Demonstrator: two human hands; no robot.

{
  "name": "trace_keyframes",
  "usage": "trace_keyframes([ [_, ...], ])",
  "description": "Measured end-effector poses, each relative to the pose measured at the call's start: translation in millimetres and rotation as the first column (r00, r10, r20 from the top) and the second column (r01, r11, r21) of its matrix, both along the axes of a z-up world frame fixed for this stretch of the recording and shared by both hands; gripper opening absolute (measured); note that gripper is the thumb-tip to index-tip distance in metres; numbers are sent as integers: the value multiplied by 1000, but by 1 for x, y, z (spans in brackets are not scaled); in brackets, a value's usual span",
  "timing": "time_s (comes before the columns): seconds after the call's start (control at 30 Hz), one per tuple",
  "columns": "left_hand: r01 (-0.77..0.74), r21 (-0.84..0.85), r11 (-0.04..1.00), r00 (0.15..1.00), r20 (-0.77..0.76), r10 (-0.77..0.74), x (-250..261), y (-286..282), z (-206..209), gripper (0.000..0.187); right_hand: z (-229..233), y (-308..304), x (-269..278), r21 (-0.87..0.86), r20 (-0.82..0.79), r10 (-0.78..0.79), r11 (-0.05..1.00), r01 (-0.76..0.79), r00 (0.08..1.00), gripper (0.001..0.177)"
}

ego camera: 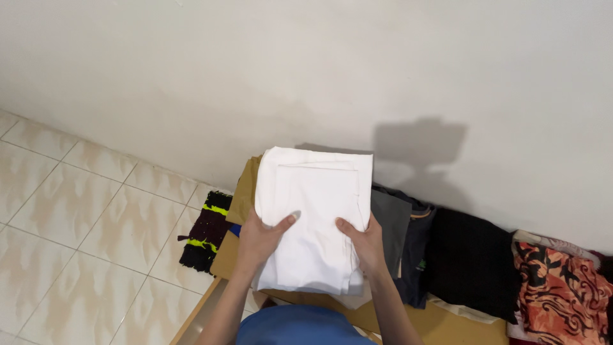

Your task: The person folds various garments on a wooden table and places them into a drawer. They handle shirts, pants, and patterned fabrics, folding each item neatly before stacking or storing them.

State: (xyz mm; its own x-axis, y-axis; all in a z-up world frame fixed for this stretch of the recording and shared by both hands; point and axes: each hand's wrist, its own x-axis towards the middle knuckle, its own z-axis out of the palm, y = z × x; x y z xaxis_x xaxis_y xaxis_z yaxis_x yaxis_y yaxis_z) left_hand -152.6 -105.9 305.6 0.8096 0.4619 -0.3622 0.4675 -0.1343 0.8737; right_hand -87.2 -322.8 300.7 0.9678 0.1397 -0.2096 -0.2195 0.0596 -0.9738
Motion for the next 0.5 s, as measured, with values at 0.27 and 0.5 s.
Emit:
trace_keyframes([
  [0.27,-51,81,995,999,-13,52,-32,-32,14,75,2,-30,-21,2,16,44,999,-44,999,63],
  [0.5,-92,15,996,989,-111,93,-54,-41,11,74,6,-37,-33,-43,-76,72,996,-75,994,66],
])
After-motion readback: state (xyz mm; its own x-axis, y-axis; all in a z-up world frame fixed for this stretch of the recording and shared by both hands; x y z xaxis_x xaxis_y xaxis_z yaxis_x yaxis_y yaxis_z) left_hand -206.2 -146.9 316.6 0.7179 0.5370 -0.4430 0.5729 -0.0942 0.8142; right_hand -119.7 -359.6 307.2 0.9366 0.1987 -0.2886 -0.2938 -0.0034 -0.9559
